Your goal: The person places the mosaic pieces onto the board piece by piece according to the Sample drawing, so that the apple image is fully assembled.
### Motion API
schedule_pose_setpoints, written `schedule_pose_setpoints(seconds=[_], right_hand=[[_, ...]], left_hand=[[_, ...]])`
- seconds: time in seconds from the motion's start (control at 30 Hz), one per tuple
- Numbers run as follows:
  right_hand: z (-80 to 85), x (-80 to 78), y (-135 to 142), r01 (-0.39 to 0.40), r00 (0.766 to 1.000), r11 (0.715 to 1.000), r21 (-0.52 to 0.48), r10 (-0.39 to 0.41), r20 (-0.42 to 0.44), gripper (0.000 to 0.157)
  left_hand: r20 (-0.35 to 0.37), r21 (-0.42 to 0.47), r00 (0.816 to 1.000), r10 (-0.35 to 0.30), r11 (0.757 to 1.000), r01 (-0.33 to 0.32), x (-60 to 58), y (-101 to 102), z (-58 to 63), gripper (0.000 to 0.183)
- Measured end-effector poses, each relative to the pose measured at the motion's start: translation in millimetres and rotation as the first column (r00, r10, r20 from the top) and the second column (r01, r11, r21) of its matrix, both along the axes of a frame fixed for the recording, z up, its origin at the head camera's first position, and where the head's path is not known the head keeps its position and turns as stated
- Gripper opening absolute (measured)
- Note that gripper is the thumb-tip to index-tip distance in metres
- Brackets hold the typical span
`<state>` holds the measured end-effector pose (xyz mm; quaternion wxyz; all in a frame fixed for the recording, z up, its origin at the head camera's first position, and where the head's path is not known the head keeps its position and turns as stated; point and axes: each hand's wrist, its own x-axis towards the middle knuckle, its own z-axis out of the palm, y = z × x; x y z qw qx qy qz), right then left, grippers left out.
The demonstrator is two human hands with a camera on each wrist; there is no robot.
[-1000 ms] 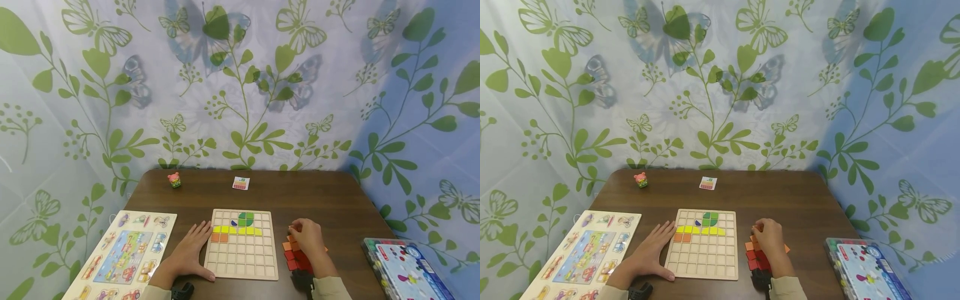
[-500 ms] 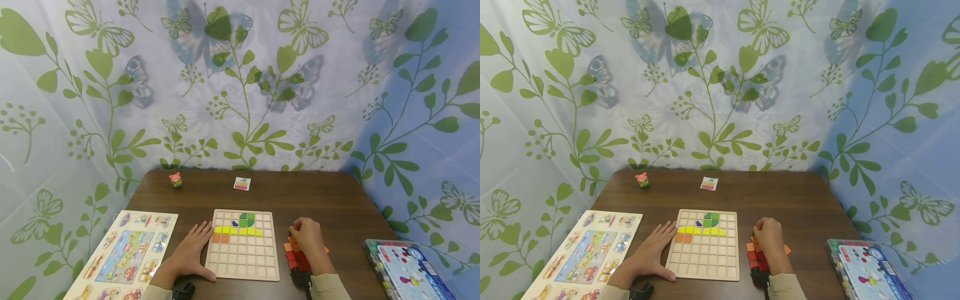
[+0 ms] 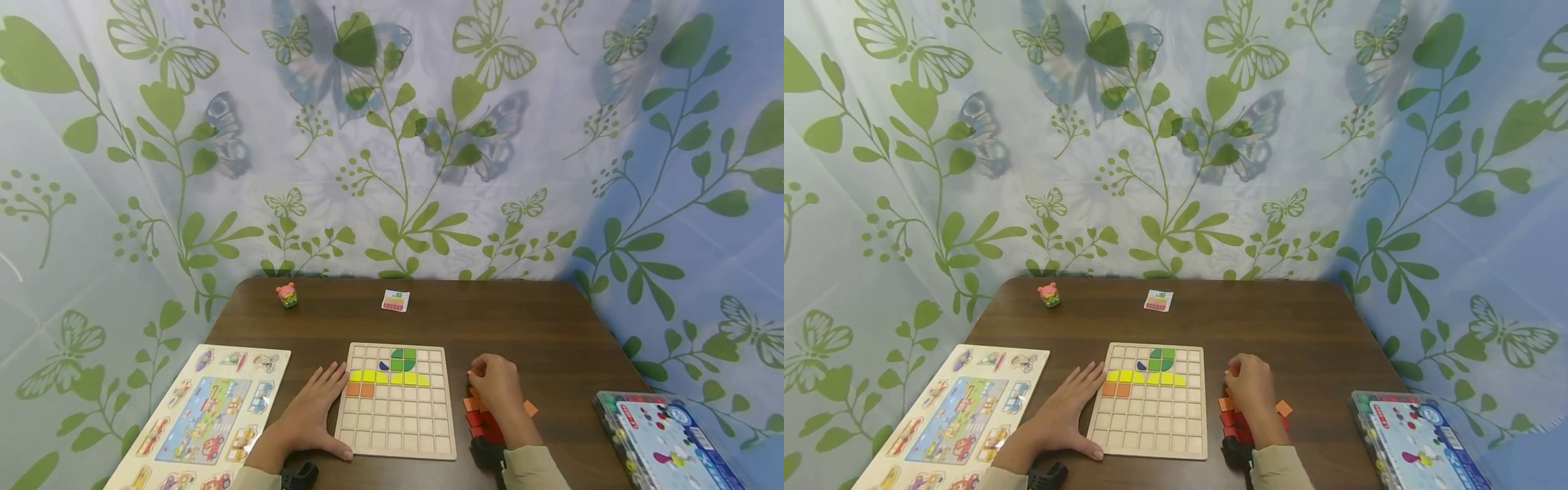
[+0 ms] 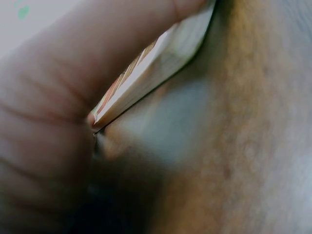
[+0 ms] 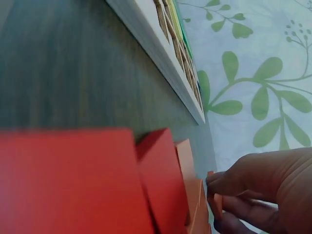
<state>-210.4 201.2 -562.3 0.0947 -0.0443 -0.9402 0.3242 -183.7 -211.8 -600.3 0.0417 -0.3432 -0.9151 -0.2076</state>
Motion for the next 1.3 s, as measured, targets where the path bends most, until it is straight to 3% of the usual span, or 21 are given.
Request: schedule_pose_setpoints(seconds=[0.13, 0.33, 0.47, 0.7, 0.8, 1.13, 1.3], right_hand=[[-0.1, 1.2, -5, -0.041, 0.998, 0.999, 0.002, 0.041, -0.043, 0.014], [-2.5, 6.8, -30, -0.172, 0.978, 0.983, -0.059, 0.164, -0.129, 0.016], [-2.0, 13.1, -56, -0.292, 0.946, 0.954, -0.074, 0.277, -0.167, 0.016], [-2.2, 17.3, -99, -0.499, 0.853, 0.866, -0.029, 0.485, -0.191, 0.013], [-3.2, 17.8, -113, -0.548, 0.827, 0.835, -0.037, 0.535, -0.171, 0.012], [-7.4, 12.6, -140, -0.587, 0.8, 0.81, 0.011, 0.581, -0.147, 0.015], [-6.8, 11.7, -145, -0.55, 0.833, 0.834, -0.04, 0.545, -0.096, 0.013]], left_hand=[[0.005, 0.017, 1.0, 0.003, 1.0, -0.003, 0.2, -1, -3.1, 0.145], [0.008, 0.016, 1.0, 0.008, 1.0, -0.008, -0.7, -1, -4.8, 0.146], [0.022, 0.017, 1.0, 0.009, 1.0, -0.009, -0.1, -1, -3.1, 0.146], [0.02, 0.018, 1.0, 0.009, 1.0, -0.009, -0.5, -1, -2.7, 0.145], [0.015, 0.018, 1.0, 0.008, 1.0, -0.009, -0.6, -1, -2.7, 0.145], [0.021, 0.003, 1.0, 0.009, 1.0, -0.009, 1.1, 0, 1.7, 0.144], [0.036, -0.004, 0.999, 0.02, 1.0, -0.02, 0.5, 0, 0.1, 0.145]])
